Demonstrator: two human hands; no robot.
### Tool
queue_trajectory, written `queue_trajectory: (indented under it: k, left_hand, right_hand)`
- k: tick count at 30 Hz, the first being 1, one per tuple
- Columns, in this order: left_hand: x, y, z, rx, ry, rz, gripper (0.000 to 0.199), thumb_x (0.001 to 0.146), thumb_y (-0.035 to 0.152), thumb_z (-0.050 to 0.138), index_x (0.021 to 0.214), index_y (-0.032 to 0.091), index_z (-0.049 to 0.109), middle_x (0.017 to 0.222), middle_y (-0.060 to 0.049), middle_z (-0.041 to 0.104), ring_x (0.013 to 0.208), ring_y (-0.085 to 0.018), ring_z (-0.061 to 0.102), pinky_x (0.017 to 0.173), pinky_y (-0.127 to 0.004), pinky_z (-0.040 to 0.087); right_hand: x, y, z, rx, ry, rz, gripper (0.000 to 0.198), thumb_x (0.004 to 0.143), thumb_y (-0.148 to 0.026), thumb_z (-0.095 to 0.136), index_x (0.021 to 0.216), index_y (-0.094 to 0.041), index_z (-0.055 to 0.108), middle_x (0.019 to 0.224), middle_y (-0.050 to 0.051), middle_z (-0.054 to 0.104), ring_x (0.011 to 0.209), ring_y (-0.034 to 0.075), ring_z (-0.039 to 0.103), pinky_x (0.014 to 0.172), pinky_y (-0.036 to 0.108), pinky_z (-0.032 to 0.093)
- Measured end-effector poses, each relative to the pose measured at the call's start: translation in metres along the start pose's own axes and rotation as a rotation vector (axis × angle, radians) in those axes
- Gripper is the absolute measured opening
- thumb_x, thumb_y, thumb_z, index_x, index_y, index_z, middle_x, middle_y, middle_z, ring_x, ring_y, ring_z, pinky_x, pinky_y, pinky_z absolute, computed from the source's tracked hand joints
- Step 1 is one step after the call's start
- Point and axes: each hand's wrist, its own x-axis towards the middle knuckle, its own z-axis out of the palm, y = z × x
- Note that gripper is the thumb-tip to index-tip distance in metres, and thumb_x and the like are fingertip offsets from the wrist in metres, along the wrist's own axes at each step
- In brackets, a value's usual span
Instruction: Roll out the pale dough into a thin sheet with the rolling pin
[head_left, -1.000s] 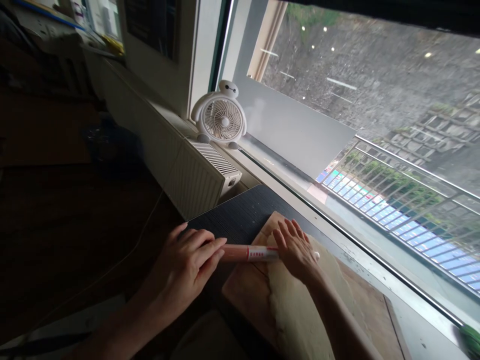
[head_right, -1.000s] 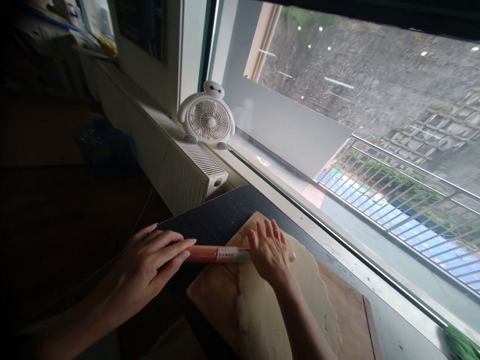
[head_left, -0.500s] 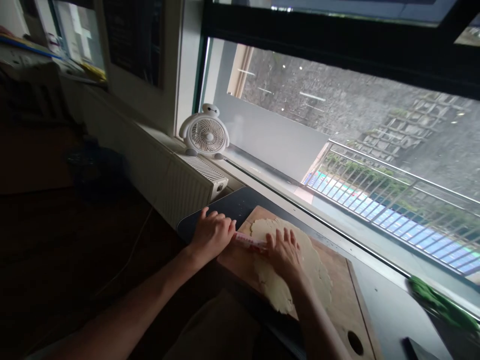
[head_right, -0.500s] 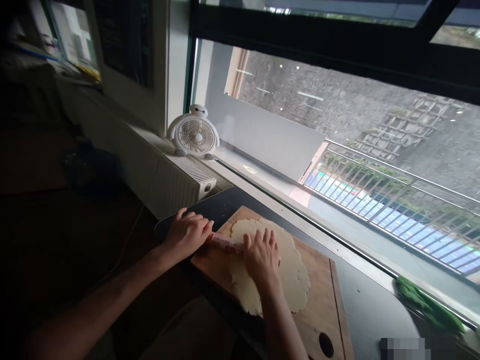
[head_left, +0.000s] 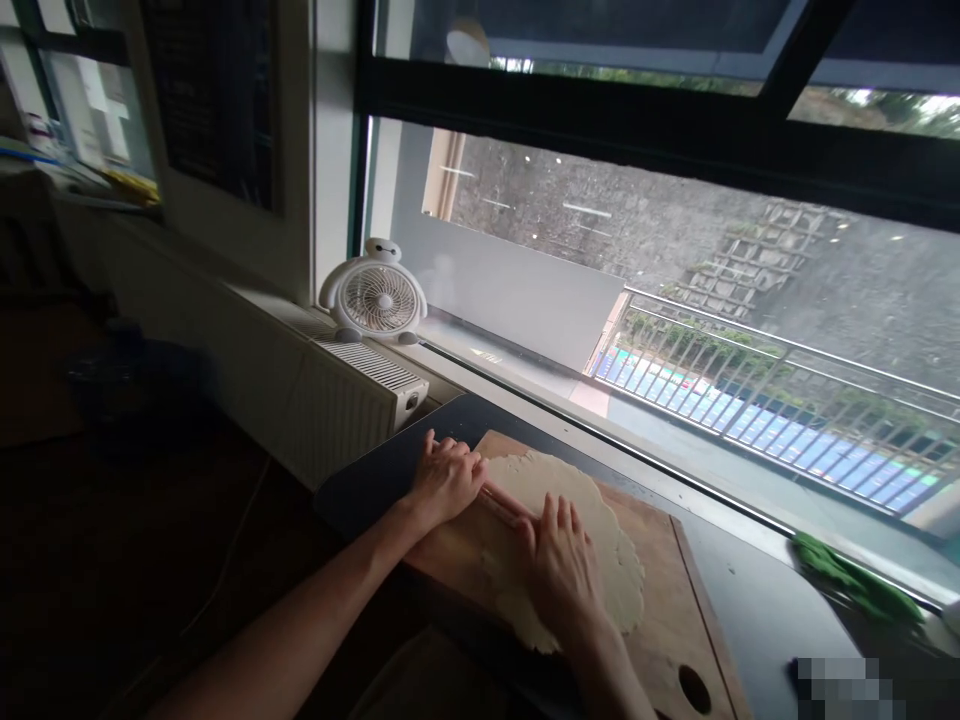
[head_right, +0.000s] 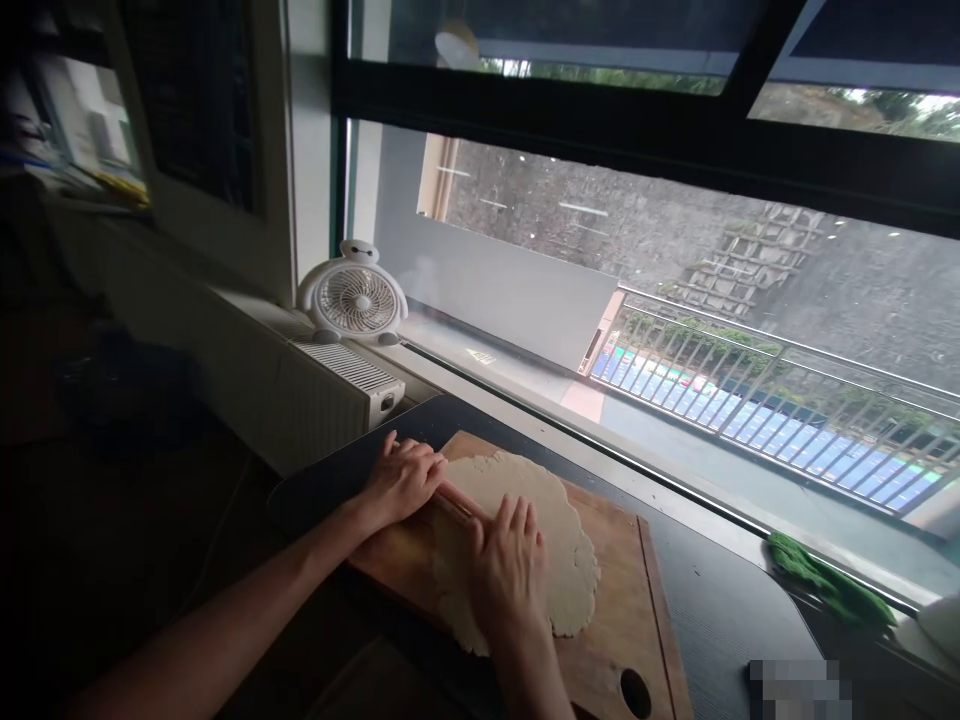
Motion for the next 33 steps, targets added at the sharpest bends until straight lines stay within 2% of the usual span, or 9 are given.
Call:
queue_trajectory:
  k: [2,5,7,10,13,19,21,27,33]
  left_hand:
    - [-0.005,-0.004,-0.002,-0.030,-0.031,0.040,0.031,0.090,0.029,0.039,0.076,0.022,0.066,0.086,-0.004,0.067,0.088,-0.021,0.055,0.102,-0.052,0.021]
    - [-0.016,-0.007,-0.006,-0.070,-0.044,0.074,0.030,0.090,0.026,0.037,0.079,0.022,0.065,0.094,-0.003,0.067,0.094,-0.021,0.054,0.105,-0.051,0.019]
    - [-0.018,-0.006,-0.008,-0.071,-0.053,0.078,0.029,0.090,0.026,0.037,0.084,0.022,0.066,0.099,-0.003,0.067,0.099,-0.022,0.053,0.105,-0.052,0.017]
    - [-0.012,-0.001,-0.009,-0.044,-0.067,0.100,0.029,0.089,0.026,0.038,0.082,0.023,0.066,0.098,-0.003,0.067,0.103,-0.022,0.052,0.106,-0.053,0.014]
    - [-0.008,0.001,-0.009,-0.032,-0.074,0.113,0.030,0.089,0.025,0.038,0.077,0.022,0.066,0.095,-0.003,0.068,0.104,-0.023,0.052,0.107,-0.055,0.013]
    - [-0.023,-0.012,-0.006,-0.127,-0.064,0.116,0.032,0.090,0.026,0.037,0.111,0.024,0.061,0.117,-0.003,0.062,0.118,-0.023,0.046,0.105,-0.048,0.023]
    - [-0.024,-0.013,-0.004,-0.128,-0.081,0.127,0.033,0.090,0.026,0.036,0.113,0.023,0.061,0.119,-0.004,0.061,0.120,-0.023,0.045,0.105,-0.049,0.023]
    - [-0.010,-0.002,-0.004,-0.097,-0.099,0.141,0.031,0.090,0.024,0.037,0.095,0.024,0.067,0.110,-0.003,0.066,0.116,-0.024,0.048,0.106,-0.053,0.019]
    - [-0.021,-0.013,-0.004,-0.120,-0.122,0.153,0.036,0.092,0.025,0.032,0.115,0.021,0.060,0.120,-0.004,0.061,0.125,-0.022,0.042,0.107,-0.047,0.021]
  right_hand:
    - [-0.036,-0.004,0.019,0.013,0.078,-0.125,0.065,0.091,-0.050,0.029,0.143,-0.010,0.026,0.148,0.015,0.020,0.136,0.030,0.018,0.106,0.050,0.027]
    - [-0.076,-0.013,0.029,0.047,0.115,-0.244,0.068,0.088,-0.054,0.034,0.144,-0.016,0.025,0.148,0.010,0.020,0.135,0.030,0.020,0.105,0.052,0.030]
    - [-0.067,-0.016,0.017,0.054,0.074,-0.205,0.064,0.090,-0.050,0.031,0.143,-0.014,0.026,0.148,0.010,0.021,0.135,0.030,0.020,0.106,0.051,0.028]
    - [-0.020,-0.012,-0.009,0.040,-0.007,-0.060,0.062,0.092,-0.046,0.025,0.138,-0.005,0.036,0.144,0.017,0.030,0.134,0.030,0.023,0.105,0.048,0.028]
    - [0.002,-0.011,-0.015,0.026,0.009,0.013,0.066,0.091,-0.049,0.026,0.134,0.000,0.039,0.140,0.022,0.034,0.132,0.034,0.027,0.103,0.051,0.029]
    - [-0.069,-0.030,0.018,0.074,0.122,-0.193,0.066,0.089,-0.051,0.032,0.140,-0.009,0.032,0.146,0.016,0.023,0.134,0.031,0.024,0.104,0.048,0.031]
    - [-0.070,-0.029,0.012,0.097,0.096,-0.203,0.064,0.090,-0.049,0.032,0.141,-0.010,0.031,0.146,0.015,0.025,0.134,0.030,0.023,0.106,0.047,0.029]
    - [-0.020,-0.014,-0.011,0.081,-0.013,-0.025,0.060,0.091,-0.042,0.030,0.134,-0.001,0.040,0.138,0.022,0.039,0.130,0.032,0.033,0.101,0.045,0.034]
    - [-0.070,-0.039,0.014,0.107,0.100,-0.214,0.058,0.091,-0.038,0.033,0.142,-0.010,0.028,0.147,0.014,0.023,0.135,0.027,0.024,0.105,0.040,0.029]
